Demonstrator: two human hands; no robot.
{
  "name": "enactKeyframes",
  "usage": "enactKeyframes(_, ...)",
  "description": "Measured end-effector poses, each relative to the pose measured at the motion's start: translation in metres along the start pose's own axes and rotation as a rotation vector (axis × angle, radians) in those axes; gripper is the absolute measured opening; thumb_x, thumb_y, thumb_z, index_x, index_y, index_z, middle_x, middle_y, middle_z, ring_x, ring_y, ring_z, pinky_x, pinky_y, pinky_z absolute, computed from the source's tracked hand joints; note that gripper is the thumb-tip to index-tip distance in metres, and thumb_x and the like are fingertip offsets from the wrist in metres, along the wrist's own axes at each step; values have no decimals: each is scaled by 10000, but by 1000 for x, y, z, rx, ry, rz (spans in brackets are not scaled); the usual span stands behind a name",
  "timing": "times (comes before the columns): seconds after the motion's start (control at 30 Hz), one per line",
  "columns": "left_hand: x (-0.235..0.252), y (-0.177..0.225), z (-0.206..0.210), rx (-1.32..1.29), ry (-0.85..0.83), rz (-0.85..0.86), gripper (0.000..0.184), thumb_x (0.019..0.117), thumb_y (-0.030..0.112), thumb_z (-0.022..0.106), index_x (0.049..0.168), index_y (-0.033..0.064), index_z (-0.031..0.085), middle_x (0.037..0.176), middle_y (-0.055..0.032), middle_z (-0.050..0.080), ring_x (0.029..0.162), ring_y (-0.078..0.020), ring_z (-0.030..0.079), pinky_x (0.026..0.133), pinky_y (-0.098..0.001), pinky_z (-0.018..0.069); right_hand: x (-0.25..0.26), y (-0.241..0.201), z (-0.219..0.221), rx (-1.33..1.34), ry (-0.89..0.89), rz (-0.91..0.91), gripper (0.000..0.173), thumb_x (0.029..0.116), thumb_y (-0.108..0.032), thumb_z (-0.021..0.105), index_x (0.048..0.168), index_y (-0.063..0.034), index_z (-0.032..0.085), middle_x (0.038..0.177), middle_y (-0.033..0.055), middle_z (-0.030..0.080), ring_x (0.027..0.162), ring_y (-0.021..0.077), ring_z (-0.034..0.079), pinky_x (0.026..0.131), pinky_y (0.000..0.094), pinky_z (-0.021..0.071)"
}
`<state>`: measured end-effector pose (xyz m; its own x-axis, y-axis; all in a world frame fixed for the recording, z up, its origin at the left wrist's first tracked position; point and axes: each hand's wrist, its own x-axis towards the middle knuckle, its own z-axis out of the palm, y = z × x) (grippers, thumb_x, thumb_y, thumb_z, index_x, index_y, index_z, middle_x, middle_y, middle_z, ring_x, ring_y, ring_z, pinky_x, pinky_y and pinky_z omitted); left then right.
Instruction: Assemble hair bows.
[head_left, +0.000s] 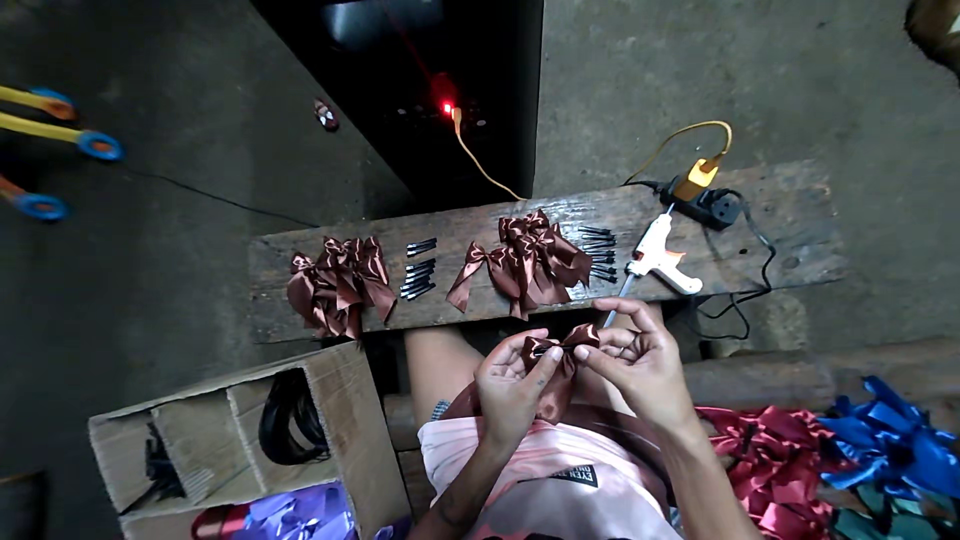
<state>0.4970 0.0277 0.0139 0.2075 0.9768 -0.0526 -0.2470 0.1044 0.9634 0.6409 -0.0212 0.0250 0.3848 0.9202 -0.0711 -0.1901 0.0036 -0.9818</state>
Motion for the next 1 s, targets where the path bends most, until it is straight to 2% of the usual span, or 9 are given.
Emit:
enactKeyframes(0.23,0,-1,1,-4,18,19,245,822,-128,706,1054,-49,706,908,-22,773,811,-55,732,783,-229,620,-1,1,5,10,37,-11,513,794,89,746,1215,-128,547,845,-63,761,726,36,725,705,193,614)
enactKeyframes(0.57,-2,-5,1,-19,39,40,246,814,-134,709,1044,-45,718,900,-17,776,811,-49,732,779,-229,620,-2,5,8,6,37,-23,480,814,80,728,1203,-123,536,821,-79,741,700,9,697,681,169,591)
enactKeyframes(0.8,-3,-5,-2,-13,36,44,250,808,-142,714,1040,-51,722,902,-30,777,806,-58,735,779,-235,623,-3,10,10,31,26,-23,459,825,74,724,1199,-113,536,821,-58,734,697,15,688,674,171,583)
enactKeyframes(1.0,-1,-8,-4,-19,28,-18,228,859,-74,696,1084,-42,696,916,-11,767,815,-53,723,781,-240,616,1,13,9,23,42,11,470,813,80,727,1200,-109,536,807,-64,733,680,19,687,659,182,587)
